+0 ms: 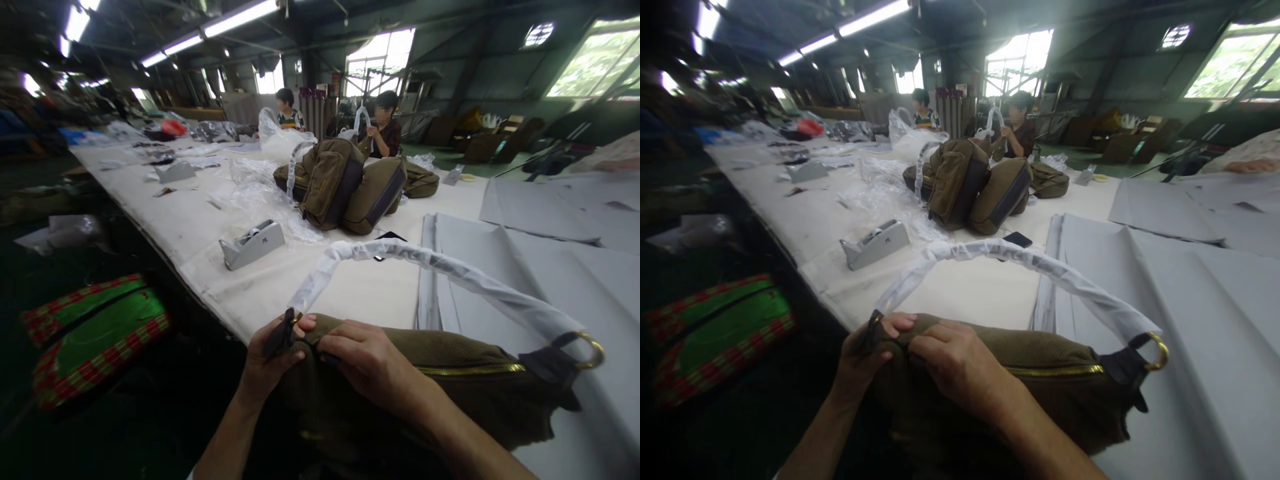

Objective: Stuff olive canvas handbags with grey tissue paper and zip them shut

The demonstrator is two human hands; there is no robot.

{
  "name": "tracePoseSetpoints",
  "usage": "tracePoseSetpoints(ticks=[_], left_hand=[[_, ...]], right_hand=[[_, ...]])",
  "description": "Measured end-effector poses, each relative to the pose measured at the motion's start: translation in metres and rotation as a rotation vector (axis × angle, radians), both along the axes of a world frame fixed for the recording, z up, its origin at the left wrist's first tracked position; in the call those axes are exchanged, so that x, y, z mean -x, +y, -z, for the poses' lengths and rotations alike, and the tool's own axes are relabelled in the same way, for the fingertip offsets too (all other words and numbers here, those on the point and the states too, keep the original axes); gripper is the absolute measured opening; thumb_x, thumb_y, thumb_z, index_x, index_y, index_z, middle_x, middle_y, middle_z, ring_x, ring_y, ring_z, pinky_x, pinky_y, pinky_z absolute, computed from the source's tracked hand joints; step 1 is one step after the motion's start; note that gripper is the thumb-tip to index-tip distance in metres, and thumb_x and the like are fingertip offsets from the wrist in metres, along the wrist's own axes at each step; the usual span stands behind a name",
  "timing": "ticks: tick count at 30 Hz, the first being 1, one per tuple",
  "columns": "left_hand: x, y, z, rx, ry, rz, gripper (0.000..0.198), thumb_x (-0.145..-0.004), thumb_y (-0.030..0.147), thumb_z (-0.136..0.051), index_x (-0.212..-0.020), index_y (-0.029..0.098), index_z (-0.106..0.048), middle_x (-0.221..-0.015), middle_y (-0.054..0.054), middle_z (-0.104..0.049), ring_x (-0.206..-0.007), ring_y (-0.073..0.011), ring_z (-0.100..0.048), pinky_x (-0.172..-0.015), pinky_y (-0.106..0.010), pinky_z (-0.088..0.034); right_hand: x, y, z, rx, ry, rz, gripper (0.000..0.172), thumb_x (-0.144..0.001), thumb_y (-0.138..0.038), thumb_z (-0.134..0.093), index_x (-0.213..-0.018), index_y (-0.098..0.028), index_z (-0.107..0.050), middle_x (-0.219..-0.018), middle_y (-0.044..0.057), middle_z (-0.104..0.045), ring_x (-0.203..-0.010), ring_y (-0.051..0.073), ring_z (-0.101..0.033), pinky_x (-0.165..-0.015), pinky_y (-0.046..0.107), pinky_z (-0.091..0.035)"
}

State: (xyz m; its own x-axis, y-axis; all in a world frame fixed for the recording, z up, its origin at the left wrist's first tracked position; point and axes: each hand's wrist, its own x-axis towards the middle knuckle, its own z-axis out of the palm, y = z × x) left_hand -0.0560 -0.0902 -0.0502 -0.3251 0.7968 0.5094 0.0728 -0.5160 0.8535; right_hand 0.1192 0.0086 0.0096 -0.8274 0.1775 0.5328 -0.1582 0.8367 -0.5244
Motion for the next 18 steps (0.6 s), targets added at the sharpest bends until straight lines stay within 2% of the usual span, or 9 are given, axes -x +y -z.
tracePoseSetpoints(ticks=[2,5,8,10,11,14,15,16,18], left_hand=[[-0.004,0.001,0.004,0.021,-0.044,-0.006,0.023,-0.072,0.03,-0.074,-0.092,0.02,-0.066,-0.096,-0.004,-0.068,-0.094,-0.0226,-0.062,-0.085,-0.033,-0.051],[-0.008,0.001,0.008,0.063,-0.06,0.034,0.034,-0.06,0.037,-0.081,-0.083,0.018,-0.066,-0.075,-0.001,-0.066,-0.071,-0.0184,-0.063,-0.062,-0.025,-0.054],[-0.011,0.003,0.007,0.1,0.015,0.007,0.018,-0.067,0.029,-0.077,-0.071,0.015,-0.065,-0.065,0.0,-0.062,-0.06,-0.0145,-0.059,-0.054,-0.022,-0.05],[-0.013,0.006,0.006,0.097,0.061,-0.052,0.007,-0.075,0.023,-0.069,-0.076,0.016,-0.067,-0.072,-0.001,-0.065,-0.066,-0.0149,-0.061,-0.061,-0.024,-0.051],[-0.013,0.008,0.006,0.095,0.082,-0.079,0.007,-0.077,0.023,-0.067,-0.081,0.017,-0.068,-0.079,-0.003,-0.067,-0.074,-0.0167,-0.063,-0.069,-0.027,-0.053],[-0.016,0.016,0.001,0.114,0.115,-0.199,0.016,-0.079,0.023,-0.065,-0.093,0.016,-0.069,-0.097,-0.008,-0.069,-0.095,-0.0223,-0.063,-0.09,-0.036,-0.049],[-0.017,0.02,-0.004,0.115,0.118,-0.238,0.016,-0.08,0.023,-0.064,-0.093,0.015,-0.069,-0.096,-0.008,-0.07,-0.094,-0.0222,-0.064,-0.09,-0.036,-0.05],[-0.017,0.025,-0.011,0.1,0.129,-0.263,0.015,-0.081,0.023,-0.063,-0.091,0.015,-0.069,-0.095,-0.008,-0.07,-0.092,-0.0215,-0.065,-0.087,-0.035,-0.051],[-0.018,0.036,-0.032,0.016,0.219,-0.286,0.015,-0.08,0.022,-0.063,-0.092,0.014,-0.069,-0.093,-0.008,-0.07,-0.089,-0.0206,-0.066,-0.082,-0.032,-0.053]], right_hand=[[0.019,-0.004,-0.004,0.037,0.101,-0.036,0.02,-0.088,-0.008,-0.042,-0.097,-0.012,-0.06,-0.088,0.008,-0.063,-0.077,0.012,-0.055,-0.069,0.021,-0.045],[0.043,-0.008,-0.013,0.056,0.189,-0.034,0.019,-0.087,-0.01,-0.043,-0.097,-0.012,-0.06,-0.085,0.008,-0.062,-0.076,0.013,-0.054,-0.068,0.022,-0.045],[0.045,-0.007,-0.028,-0.006,0.11,-0.013,0.019,-0.09,-0.013,-0.041,-0.093,-0.013,-0.06,-0.083,0.007,-0.062,-0.074,0.014,-0.054,-0.065,0.023,-0.045],[0.027,-0.002,-0.04,-0.126,0.015,0.056,0.018,-0.092,-0.022,-0.045,-0.101,-0.013,-0.058,-0.089,0.008,-0.063,-0.08,0.016,-0.056,-0.068,0.026,-0.047],[0.012,0.002,-0.045,-0.207,-0.049,0.106,0.026,-0.09,-0.029,-0.05,-0.109,-0.013,-0.056,-0.098,0.01,-0.063,-0.085,0.018,-0.057,-0.072,0.029,-0.048],[-0.047,0.022,-0.051,-0.441,-0.341,0.291,0.081,-0.067,-0.047,-0.074,-0.133,-0.015,-0.041,-0.124,0.016,-0.054,-0.106,0.03,-0.053,-0.085,0.043,-0.046],[-0.065,0.029,-0.05,-0.508,-0.474,0.36,0.086,-0.058,-0.047,-0.08,-0.13,-0.015,-0.045,-0.122,0.018,-0.055,-0.105,0.034,-0.054,-0.083,0.047,-0.046],[-0.079,0.037,-0.05,-0.535,-0.626,0.407,0.08,-0.053,-0.043,-0.082,-0.122,-0.015,-0.053,-0.113,0.016,-0.06,-0.098,0.034,-0.056,-0.079,0.048,-0.046],[-0.096,0.049,-0.051,-0.541,-0.849,0.479,0.05,-0.057,-0.032,-0.08,-0.101,-0.017,-0.062,-0.097,0.01,-0.064,-0.086,0.03,-0.06,-0.07,0.042,-0.047]])
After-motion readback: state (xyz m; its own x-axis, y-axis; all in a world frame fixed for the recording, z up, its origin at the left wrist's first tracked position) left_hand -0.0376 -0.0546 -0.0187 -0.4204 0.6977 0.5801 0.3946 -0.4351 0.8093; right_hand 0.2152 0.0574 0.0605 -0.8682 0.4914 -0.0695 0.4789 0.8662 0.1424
